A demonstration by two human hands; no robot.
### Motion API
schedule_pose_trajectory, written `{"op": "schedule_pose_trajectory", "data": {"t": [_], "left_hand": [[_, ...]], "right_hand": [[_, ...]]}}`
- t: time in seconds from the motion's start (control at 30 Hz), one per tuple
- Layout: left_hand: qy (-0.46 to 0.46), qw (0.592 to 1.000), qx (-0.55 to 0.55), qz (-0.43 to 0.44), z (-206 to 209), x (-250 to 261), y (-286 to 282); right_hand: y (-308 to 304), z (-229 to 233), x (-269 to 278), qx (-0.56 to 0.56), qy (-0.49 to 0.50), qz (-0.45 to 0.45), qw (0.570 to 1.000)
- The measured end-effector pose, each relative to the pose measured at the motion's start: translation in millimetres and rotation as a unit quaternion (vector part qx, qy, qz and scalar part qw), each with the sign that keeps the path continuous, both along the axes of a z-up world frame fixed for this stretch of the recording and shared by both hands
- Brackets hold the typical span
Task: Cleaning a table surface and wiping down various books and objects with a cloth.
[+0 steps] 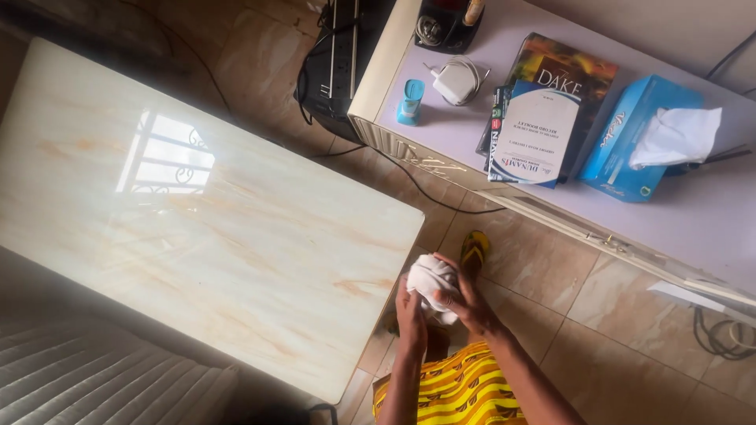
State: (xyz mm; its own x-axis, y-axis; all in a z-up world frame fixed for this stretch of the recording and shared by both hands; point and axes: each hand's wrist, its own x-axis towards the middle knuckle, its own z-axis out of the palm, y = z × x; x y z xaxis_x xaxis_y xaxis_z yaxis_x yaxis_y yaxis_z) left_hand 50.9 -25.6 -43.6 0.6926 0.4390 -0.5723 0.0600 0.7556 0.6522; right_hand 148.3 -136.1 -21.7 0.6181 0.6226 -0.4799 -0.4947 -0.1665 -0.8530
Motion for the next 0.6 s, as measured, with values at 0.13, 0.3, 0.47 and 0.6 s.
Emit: {"op": "schedule_pose_trajectory", "data": {"t": [0.13, 0.3, 0.47, 0.6], "left_hand": [[0.013, 0.997, -0.015, -0.072, -32, 13, -9], [0.001, 0.951, 0.264, -0.163, -16, 69, 1], [0.006, 0.915, 0.389, -0.104, -15, 160, 59], [0.084, 0.876, 0.475, 0.002, -15, 262, 111]], "right_hand": [[-7, 11, 45, 0.017, 0.036, -0.005, 0.999], [-36, -25, 86, 0.08, 0.138, -0.065, 0.985], [-42, -42, 133, 0.037, 0.146, -0.157, 0.976], [-46, -53, 172, 0.0, 0.148, -0.195, 0.97]]}}
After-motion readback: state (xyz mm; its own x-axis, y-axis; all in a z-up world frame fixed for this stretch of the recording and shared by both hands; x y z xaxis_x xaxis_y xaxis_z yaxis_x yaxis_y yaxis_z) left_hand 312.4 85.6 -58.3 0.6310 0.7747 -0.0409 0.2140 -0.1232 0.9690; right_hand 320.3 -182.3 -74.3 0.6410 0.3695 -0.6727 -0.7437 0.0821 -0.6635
